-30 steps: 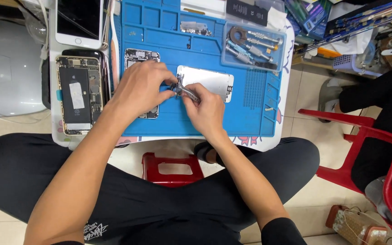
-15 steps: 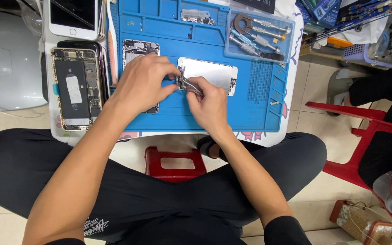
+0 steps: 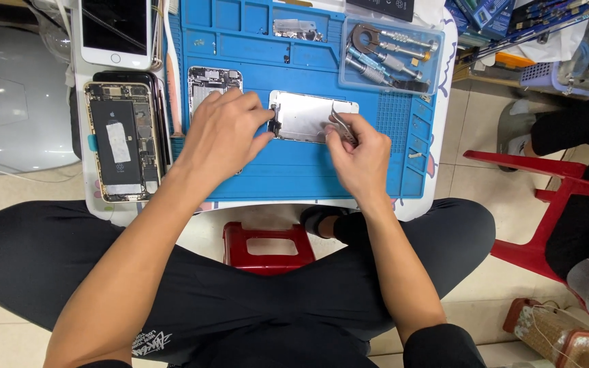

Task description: The person disassembles a smartphone on a blue work mat, using tweezers and a screwdriver to remove the back cover, disconnect cables, and extract the battery. They then use a soldering iron on a small component and reassemble the phone.

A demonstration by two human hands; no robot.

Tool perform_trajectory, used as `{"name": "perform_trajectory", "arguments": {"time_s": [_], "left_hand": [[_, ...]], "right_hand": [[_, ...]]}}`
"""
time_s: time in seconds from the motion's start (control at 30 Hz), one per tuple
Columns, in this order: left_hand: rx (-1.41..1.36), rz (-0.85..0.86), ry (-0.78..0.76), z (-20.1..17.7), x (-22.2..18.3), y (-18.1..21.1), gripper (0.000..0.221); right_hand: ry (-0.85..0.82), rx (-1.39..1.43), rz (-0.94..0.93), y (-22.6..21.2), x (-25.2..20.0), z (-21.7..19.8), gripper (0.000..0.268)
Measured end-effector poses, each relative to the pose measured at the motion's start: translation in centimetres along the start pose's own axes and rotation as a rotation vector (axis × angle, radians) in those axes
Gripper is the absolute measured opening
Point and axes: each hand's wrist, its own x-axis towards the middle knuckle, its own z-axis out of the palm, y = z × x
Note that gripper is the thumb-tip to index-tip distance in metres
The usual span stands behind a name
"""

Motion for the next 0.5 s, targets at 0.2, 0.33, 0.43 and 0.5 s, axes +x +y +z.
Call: {"name": "perform_trajectory", "arguments": {"time_s": [0.2, 0.33, 0.43, 0.5], "left_hand": [[0.123, 0.053, -0.002, 0.3, 0.1, 0.5, 0.027], [0.276, 0.082, -0.085, 0.5, -0.3, 1.3, 0.041], [0.268, 0.068, -0.121, 0.4, -0.5, 1.3, 0.041], [0.227, 0.055, -0.137, -0.4, -0.5, 1.5, 0.044]], "right_hand": [[0.028, -0.072, -0.009, -0.2, 1.1, -2.9, 0.016], [-0.038, -0.2, 0.104, 0.3, 1.2, -3.9, 0.022], [-0.097, -0.254, 0.157, -0.3, 1.5, -4.6, 0.025], [-0.113, -0.248, 0.207, -1.2, 1.6, -4.9, 0.027]]}}
